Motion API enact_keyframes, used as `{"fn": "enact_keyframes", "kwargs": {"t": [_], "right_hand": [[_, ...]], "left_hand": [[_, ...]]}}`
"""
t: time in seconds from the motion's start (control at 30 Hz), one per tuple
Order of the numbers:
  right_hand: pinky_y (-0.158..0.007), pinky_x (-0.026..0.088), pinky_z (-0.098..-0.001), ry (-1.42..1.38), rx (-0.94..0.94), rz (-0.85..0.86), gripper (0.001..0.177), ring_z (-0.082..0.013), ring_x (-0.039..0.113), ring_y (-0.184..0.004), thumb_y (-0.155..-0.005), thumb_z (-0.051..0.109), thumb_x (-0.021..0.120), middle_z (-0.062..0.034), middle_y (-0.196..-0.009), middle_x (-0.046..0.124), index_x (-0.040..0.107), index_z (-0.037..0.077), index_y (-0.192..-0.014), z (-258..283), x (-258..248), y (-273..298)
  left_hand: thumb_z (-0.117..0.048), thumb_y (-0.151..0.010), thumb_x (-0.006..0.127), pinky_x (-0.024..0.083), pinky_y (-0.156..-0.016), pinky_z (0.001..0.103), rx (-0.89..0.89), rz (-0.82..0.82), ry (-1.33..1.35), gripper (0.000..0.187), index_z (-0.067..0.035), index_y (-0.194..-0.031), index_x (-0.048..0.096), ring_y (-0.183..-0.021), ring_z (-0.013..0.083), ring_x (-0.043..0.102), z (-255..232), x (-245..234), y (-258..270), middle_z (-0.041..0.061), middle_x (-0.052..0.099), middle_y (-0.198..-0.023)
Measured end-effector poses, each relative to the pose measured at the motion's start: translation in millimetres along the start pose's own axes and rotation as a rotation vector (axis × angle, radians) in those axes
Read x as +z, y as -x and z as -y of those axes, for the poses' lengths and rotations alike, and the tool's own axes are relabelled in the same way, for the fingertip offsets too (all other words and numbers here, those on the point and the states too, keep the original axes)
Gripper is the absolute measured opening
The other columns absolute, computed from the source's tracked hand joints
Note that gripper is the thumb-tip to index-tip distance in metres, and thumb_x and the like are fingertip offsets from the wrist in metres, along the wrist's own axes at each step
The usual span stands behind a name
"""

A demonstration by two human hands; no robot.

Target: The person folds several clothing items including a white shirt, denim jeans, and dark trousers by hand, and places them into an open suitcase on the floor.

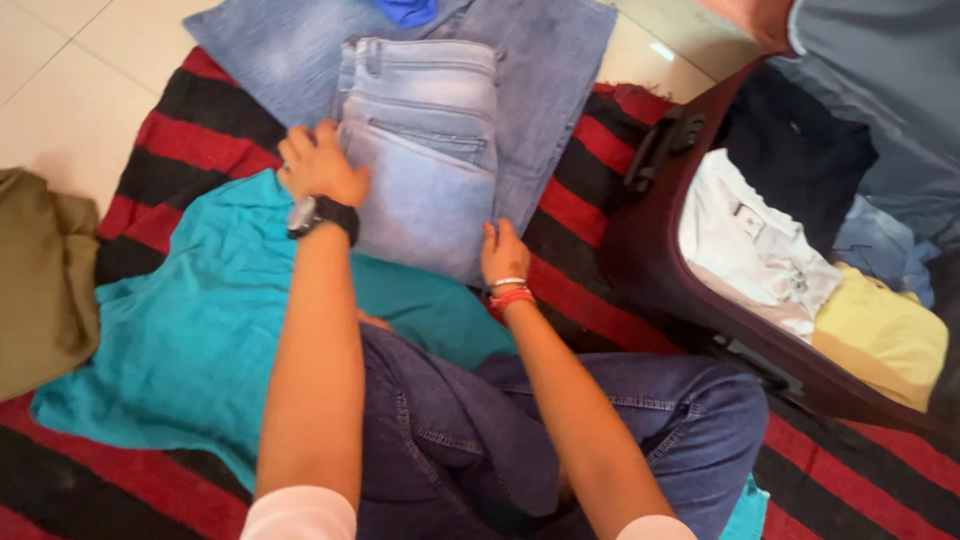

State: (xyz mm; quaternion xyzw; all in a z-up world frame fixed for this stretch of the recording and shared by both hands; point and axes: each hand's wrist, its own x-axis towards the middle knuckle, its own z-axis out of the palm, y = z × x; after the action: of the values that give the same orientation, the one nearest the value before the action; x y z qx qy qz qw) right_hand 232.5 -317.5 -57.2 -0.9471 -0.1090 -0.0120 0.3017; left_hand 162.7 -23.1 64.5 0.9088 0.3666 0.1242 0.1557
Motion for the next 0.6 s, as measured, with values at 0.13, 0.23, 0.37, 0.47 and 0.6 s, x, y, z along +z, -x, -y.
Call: {"fn": "enact_keyframes", "kwargs": {"t": [0.13,0.23,0.37,0.47,0.6], "right_hand": [[-0.082,0.052,-0.0548,-0.025,-0.033,-0.004,0.043,-0.0479,0.066,-0.097,-0.101,0.043,0.056,-0.0258,-0.108,0.071,0.065,0.006,-0.121,-18.6,14.8,-6.9],[-0.088,0.052,-0.0522,-0.046,-0.017,-0.004,0.047,-0.0468,0.065,-0.104,-0.101,0.045,0.058,-0.0265,-0.115,0.069,0.065,0.004,-0.123,-33.8,26.3,-10.1],[-0.093,0.051,-0.0487,-0.201,-0.049,-0.039,0.06,-0.0447,0.065,-0.111,-0.099,0.052,0.068,-0.0286,-0.119,0.068,0.063,-0.001,-0.125,-29.2,21.1,-9.4],[-0.091,0.052,-0.0466,-0.272,0.012,0.004,0.07,-0.042,0.068,-0.107,-0.089,0.055,0.08,-0.0294,-0.114,0.069,0.063,-0.005,-0.121,-0.6,-4.7,1.3],[-0.086,0.055,-0.0436,-0.303,0.018,0.004,0.063,-0.0393,0.072,-0.1,-0.083,0.048,0.08,-0.0265,-0.108,0.073,0.065,-0.001,-0.119,30.4,-32.2,14.2]], "left_hand": [[-0.043,-0.07,0.09,0.052,-0.1,0.044,-0.095,0.454,0.49,0.086,0.001,-0.136,0.055,-0.118,0.037,0.067,68.9,13.2,-6.1,0.024,0.068,-0.128],[-0.045,-0.074,0.086,0.054,-0.101,0.042,-0.045,0.54,0.524,0.076,0.003,-0.129,0.066,-0.116,0.0357,0.072,86.8,35.0,-4.5,0.024,0.074,-0.125],[-0.042,-0.063,0.091,0.05,-0.1,0.044,-0.123,0.405,0.517,0.088,0.002,-0.131,0.056,-0.119,0.0396,0.063,74.5,30.8,-0.7,0.026,0.064,-0.129],[-0.044,-0.063,0.092,0.045,-0.1,0.048,-0.017,0.326,0.458,0.091,-0.004,-0.136,0.056,-0.119,0.0444,0.056,60.4,19.1,-4.6,0.027,0.06,-0.126],[-0.048,-0.068,0.09,0.045,-0.095,0.051,0.124,0.111,0.328,0.069,-0.009,-0.121,0.069,-0.115,0.0445,0.053,55.6,16.0,1.1,0.019,0.062,-0.119]]}}
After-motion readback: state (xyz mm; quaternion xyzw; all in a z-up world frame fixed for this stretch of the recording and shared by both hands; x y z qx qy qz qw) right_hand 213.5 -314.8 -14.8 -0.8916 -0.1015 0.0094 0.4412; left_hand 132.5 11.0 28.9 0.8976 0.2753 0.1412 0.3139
